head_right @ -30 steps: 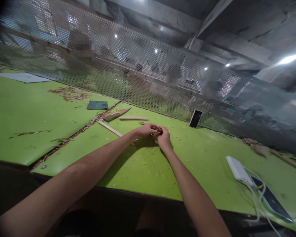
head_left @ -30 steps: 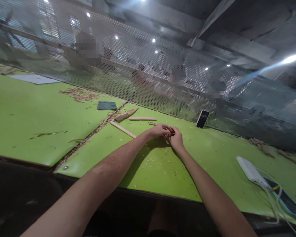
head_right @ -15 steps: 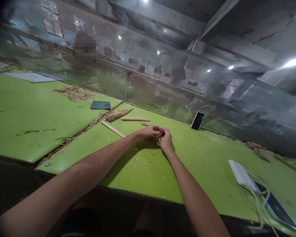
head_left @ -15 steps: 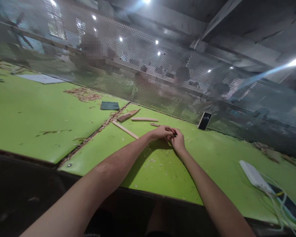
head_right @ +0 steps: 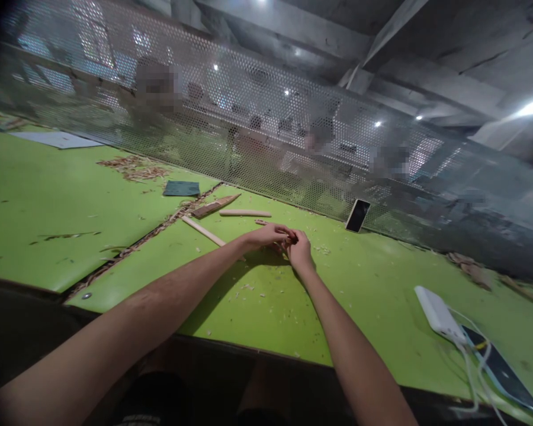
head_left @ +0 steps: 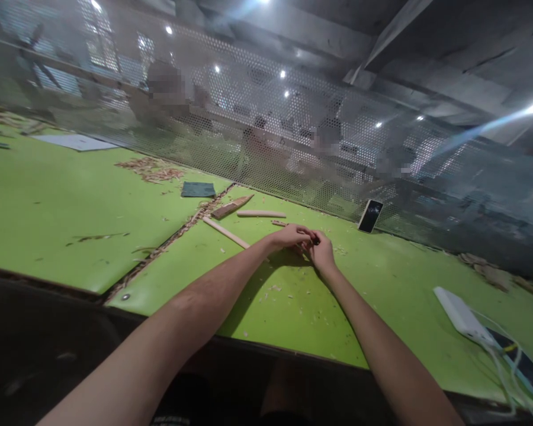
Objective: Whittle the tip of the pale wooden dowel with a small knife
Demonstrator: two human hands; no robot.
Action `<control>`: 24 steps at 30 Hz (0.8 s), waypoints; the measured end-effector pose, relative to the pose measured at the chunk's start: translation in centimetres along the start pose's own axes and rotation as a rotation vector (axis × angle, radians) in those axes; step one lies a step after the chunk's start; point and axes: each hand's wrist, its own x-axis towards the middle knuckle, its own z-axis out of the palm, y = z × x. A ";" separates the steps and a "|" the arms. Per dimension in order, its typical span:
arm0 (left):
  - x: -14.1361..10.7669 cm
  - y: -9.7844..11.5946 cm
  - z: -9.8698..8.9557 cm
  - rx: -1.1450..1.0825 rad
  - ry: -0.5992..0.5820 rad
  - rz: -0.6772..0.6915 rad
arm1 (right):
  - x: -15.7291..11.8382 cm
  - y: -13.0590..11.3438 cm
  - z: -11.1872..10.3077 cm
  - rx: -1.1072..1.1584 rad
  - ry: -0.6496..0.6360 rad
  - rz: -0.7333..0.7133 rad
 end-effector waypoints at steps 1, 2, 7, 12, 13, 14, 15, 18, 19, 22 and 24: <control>0.0 0.0 0.0 0.004 -0.004 -0.005 | 0.0 -0.1 -0.1 -0.002 -0.003 -0.002; -0.1 0.0 0.0 0.007 -0.007 -0.008 | -0.1 -0.3 -0.1 -0.002 -0.005 -0.006; -0.3 0.3 0.1 0.000 -0.009 0.001 | -0.3 -1.1 -0.3 0.018 0.006 -0.037; -0.6 0.4 0.1 -0.017 -0.015 0.010 | -0.4 -1.3 -0.1 0.053 0.019 -0.045; -0.6 0.4 0.1 -0.019 -0.018 0.012 | -0.4 -1.3 0.0 0.058 0.023 -0.042; -0.6 0.4 0.1 -0.021 -0.022 0.014 | -0.4 -1.3 0.0 0.061 0.027 -0.038; -0.6 0.4 0.0 -0.023 -0.026 0.015 | -0.4 -1.3 0.0 0.063 0.031 -0.033; -0.7 0.4 0.0 -0.025 -0.035 0.020 | -0.3 -1.3 0.1 0.068 0.035 -0.026; -0.8 0.4 0.0 -0.024 -0.034 0.020 | -0.3 -1.3 0.1 0.068 0.034 -0.026; -0.9 0.6 0.1 -0.021 -0.026 0.014 | -0.2 -1.2 0.1 0.067 0.026 -0.029; -0.9 0.6 0.2 -0.019 -0.020 0.005 | -0.2 -1.0 0.2 0.061 0.014 -0.025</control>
